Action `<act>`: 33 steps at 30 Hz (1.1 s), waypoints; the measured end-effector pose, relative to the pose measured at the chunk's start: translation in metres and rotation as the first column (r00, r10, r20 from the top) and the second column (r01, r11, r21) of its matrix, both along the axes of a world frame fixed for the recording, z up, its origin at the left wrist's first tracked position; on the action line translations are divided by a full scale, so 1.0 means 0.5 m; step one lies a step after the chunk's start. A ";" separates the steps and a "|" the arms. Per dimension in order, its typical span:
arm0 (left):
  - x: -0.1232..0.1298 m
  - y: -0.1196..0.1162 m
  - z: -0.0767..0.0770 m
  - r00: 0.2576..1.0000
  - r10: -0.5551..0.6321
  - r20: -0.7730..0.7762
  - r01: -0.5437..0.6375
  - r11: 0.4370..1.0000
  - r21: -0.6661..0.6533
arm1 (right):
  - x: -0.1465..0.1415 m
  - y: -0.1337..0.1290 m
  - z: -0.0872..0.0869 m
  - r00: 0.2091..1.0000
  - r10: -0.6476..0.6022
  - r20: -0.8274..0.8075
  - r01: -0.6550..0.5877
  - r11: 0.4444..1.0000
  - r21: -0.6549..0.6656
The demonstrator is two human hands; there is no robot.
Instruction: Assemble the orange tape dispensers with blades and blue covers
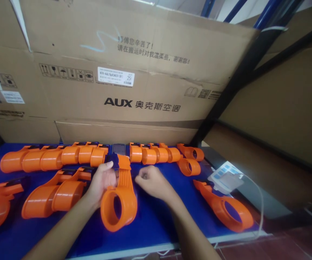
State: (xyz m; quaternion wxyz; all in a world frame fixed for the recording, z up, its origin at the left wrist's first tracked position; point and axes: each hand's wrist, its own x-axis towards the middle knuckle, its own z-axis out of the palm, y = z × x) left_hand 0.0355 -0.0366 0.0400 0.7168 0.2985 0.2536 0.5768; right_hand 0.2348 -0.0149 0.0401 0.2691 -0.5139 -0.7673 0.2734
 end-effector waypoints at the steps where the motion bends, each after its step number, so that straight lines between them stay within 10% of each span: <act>1: 0.001 -0.003 -0.005 0.998 -0.063 0.006 0.063 0.997 -0.035 | 0.003 0.008 -0.004 0.994 -0.081 -0.079 0.084 0.996 0.033; 5: 0.010 -0.017 -0.017 0.991 -0.130 0.022 0.131 0.987 -0.093 | 0.002 0.021 -0.010 0.893 -0.240 -0.381 0.286 0.956 0.066; 12: 0.022 0.010 -0.029 0.999 0.004 0.032 -0.002 0.999 -0.043 | -0.028 -0.009 0.009 0.725 0.004 -0.689 -0.076 0.994 -0.074; 20: 0.010 0.024 -0.013 0.995 0.042 0.092 -0.046 0.998 0.043 | -0.037 -0.022 0.023 0.747 0.219 -0.628 -0.329 0.942 -0.063; 33: 0.017 0.011 -0.030 0.954 0.288 -0.085 -0.275 0.951 0.143 | -0.019 -0.003 0.002 0.764 0.153 -0.626 -0.076 0.986 0.147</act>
